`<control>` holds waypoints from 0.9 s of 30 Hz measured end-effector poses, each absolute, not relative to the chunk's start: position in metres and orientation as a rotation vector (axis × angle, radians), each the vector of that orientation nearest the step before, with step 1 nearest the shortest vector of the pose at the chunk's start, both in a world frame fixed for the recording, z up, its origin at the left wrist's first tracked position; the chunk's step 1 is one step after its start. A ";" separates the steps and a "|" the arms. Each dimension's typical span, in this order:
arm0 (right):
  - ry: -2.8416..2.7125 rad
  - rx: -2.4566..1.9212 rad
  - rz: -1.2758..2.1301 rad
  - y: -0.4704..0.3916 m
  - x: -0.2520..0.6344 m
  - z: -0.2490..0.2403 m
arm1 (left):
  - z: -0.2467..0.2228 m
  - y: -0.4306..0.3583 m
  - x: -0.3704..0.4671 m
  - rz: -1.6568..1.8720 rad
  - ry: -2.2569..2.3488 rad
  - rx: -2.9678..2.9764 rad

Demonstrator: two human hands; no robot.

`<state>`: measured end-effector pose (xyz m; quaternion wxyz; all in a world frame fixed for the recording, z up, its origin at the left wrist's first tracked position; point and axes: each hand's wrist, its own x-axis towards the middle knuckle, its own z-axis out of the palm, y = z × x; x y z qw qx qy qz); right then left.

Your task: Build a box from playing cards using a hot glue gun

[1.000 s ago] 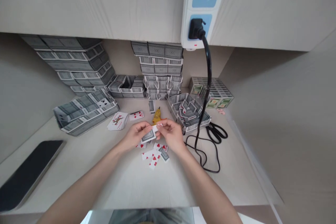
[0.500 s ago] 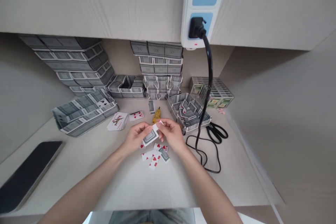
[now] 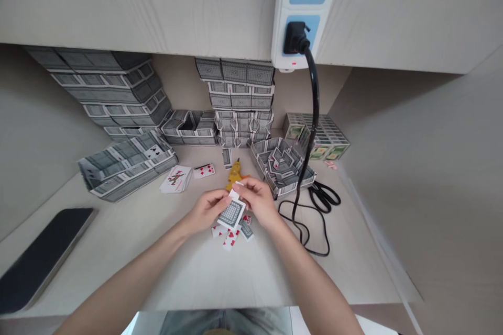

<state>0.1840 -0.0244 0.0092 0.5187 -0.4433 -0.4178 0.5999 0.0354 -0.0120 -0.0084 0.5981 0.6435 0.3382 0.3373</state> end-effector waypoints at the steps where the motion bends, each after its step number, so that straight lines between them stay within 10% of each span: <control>1: -1.014 -1.054 1.424 -0.024 0.184 0.009 | -0.008 -0.013 0.036 0.792 0.788 1.506; 27: -1.017 -1.071 1.355 -0.024 0.186 0.005 | 0.003 -0.015 0.031 0.709 0.777 1.627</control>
